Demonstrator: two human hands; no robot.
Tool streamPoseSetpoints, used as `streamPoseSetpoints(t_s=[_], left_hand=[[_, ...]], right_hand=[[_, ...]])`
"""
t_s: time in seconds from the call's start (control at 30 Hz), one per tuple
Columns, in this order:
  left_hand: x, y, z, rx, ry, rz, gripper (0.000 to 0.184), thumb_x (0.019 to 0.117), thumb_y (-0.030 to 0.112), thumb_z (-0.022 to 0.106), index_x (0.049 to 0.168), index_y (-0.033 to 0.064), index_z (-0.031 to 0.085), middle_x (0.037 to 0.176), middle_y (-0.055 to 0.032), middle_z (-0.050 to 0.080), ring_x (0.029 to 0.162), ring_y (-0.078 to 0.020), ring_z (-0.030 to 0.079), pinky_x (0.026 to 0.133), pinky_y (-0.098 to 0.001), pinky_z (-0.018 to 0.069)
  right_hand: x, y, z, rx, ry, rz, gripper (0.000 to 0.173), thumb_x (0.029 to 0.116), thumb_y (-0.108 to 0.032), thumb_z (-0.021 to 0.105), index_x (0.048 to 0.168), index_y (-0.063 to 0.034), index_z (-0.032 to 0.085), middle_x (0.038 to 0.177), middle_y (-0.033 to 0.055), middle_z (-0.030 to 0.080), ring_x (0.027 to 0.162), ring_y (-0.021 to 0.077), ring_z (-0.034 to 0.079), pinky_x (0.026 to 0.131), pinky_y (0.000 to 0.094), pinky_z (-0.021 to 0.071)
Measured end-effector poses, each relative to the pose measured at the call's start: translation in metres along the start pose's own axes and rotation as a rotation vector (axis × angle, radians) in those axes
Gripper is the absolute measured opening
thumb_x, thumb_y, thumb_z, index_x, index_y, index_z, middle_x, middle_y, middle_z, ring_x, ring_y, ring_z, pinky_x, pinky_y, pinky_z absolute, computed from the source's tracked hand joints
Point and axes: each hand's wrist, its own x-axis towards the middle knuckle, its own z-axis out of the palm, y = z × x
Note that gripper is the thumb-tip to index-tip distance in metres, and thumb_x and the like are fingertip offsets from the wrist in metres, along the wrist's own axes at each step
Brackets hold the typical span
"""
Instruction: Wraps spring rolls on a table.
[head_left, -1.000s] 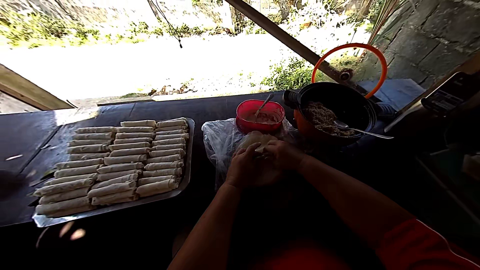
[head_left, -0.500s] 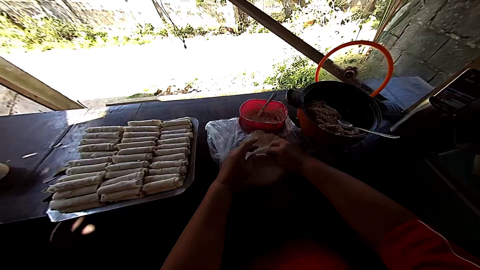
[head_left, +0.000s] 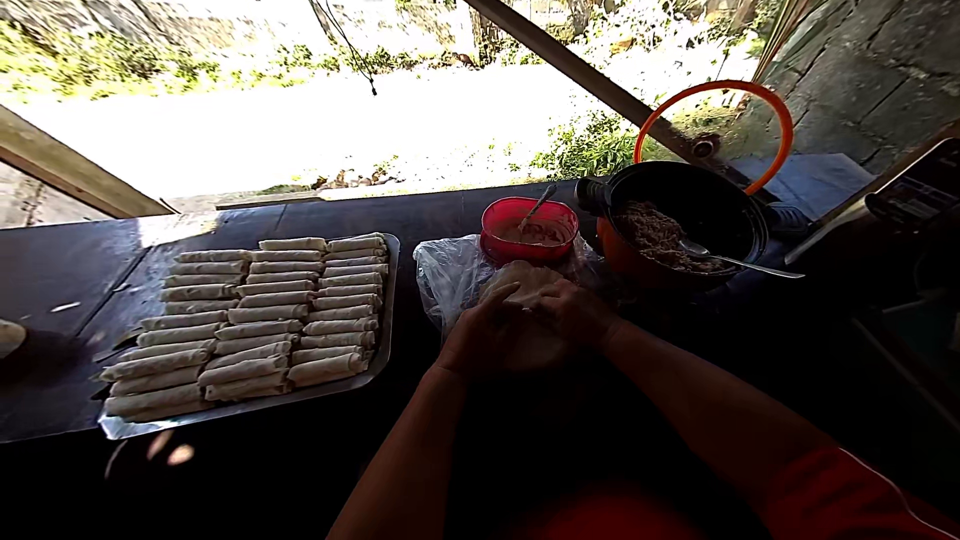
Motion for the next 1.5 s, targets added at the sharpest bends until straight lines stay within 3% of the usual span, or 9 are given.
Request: streamPoseSetpoints(t_s=[0.1,0.23,0.3,0.43,0.7,0.9,1.1,1.5], left_hand=[[-0.002,-0.002,-0.009,-0.071,-0.032,0.011,0.067,0.0876,0.001,0.064,0.151,0.0164,0.047,0.127,0.0039,0.072,0.115,-0.0060,0.068,0.101,-0.0353,0.0572],[0.004,0.007,-0.004,-0.022,-0.100,0.000,0.079,0.0776,0.004,0.068,0.152,0.0173,0.045,0.132,0.0033,0.069,0.124,-0.0092,0.063,0.106,-0.0400,0.0537],[0.006,0.004,0.005,0.065,-0.084,0.003,0.072,0.0827,0.013,0.070,0.151,0.0193,0.049,0.127,0.0064,0.071,0.124,-0.0100,0.062,0.109,-0.0423,0.0500],[0.004,0.002,0.012,0.139,0.018,0.006,0.053,0.0942,0.018,0.067,0.146,0.0196,0.055,0.117,0.0083,0.075,0.117,-0.0064,0.066,0.107,-0.0378,0.0520],[0.008,0.000,0.018,0.257,0.070,0.065,0.039,0.0980,0.029,0.066,0.136,0.0229,0.065,0.109,0.0092,0.076,0.110,-0.0098,0.068,0.105,-0.0426,0.0505],[0.010,0.004,0.019,0.234,0.057,0.027,0.046,0.0964,0.032,0.067,0.141,0.0211,0.061,0.109,0.0078,0.075,0.104,-0.0107,0.069,0.101,-0.0461,0.0515],[0.012,0.001,0.021,0.194,0.075,0.002,0.045,0.0959,0.034,0.068,0.139,0.0223,0.061,0.103,0.0109,0.076,0.101,-0.0067,0.069,0.103,-0.0451,0.0509],[0.009,0.001,0.019,0.188,0.035,0.028,0.046,0.0956,0.031,0.068,0.141,0.0229,0.060,0.105,0.0126,0.075,0.101,-0.0054,0.067,0.105,-0.0429,0.0480]], right_hand=[[0.000,0.000,-0.002,0.019,-0.001,-0.005,0.030,0.1078,-0.027,0.049,0.118,-0.0139,0.074,0.118,0.0049,0.071,0.116,0.0234,0.064,0.103,0.0387,0.0519],[0.001,0.000,0.000,0.034,0.008,0.002,0.030,0.1078,-0.024,0.049,0.122,-0.0135,0.073,0.122,0.0057,0.071,0.118,0.0241,0.064,0.103,0.0396,0.0515],[0.002,0.000,0.000,0.036,-0.008,0.018,0.032,0.1086,-0.025,0.047,0.122,-0.0127,0.073,0.124,0.0057,0.070,0.119,0.0240,0.063,0.105,0.0395,0.0508],[0.001,0.000,0.000,0.038,-0.011,0.041,0.033,0.1091,-0.029,0.046,0.120,-0.0145,0.073,0.122,0.0035,0.070,0.118,0.0218,0.063,0.104,0.0378,0.0509],[-0.001,0.004,-0.002,0.080,-0.009,0.044,0.030,0.1073,-0.025,0.049,0.122,-0.0109,0.072,0.125,0.0071,0.069,0.123,0.0226,0.061,0.109,0.0368,0.0479],[-0.008,0.008,-0.007,0.104,-0.007,0.041,0.030,0.1059,-0.025,0.052,0.125,-0.0110,0.071,0.128,0.0081,0.067,0.127,0.0213,0.059,0.112,0.0357,0.0457],[-0.006,0.009,-0.001,0.091,0.032,0.003,0.028,0.1062,-0.025,0.052,0.114,-0.0113,0.075,0.119,0.0065,0.070,0.121,0.0209,0.062,0.107,0.0353,0.0487],[-0.019,0.031,-0.018,0.189,0.014,0.106,0.024,0.1027,-0.017,0.056,0.115,-0.0080,0.075,0.117,0.0097,0.070,0.115,0.0204,0.065,0.105,0.0376,0.0510]])
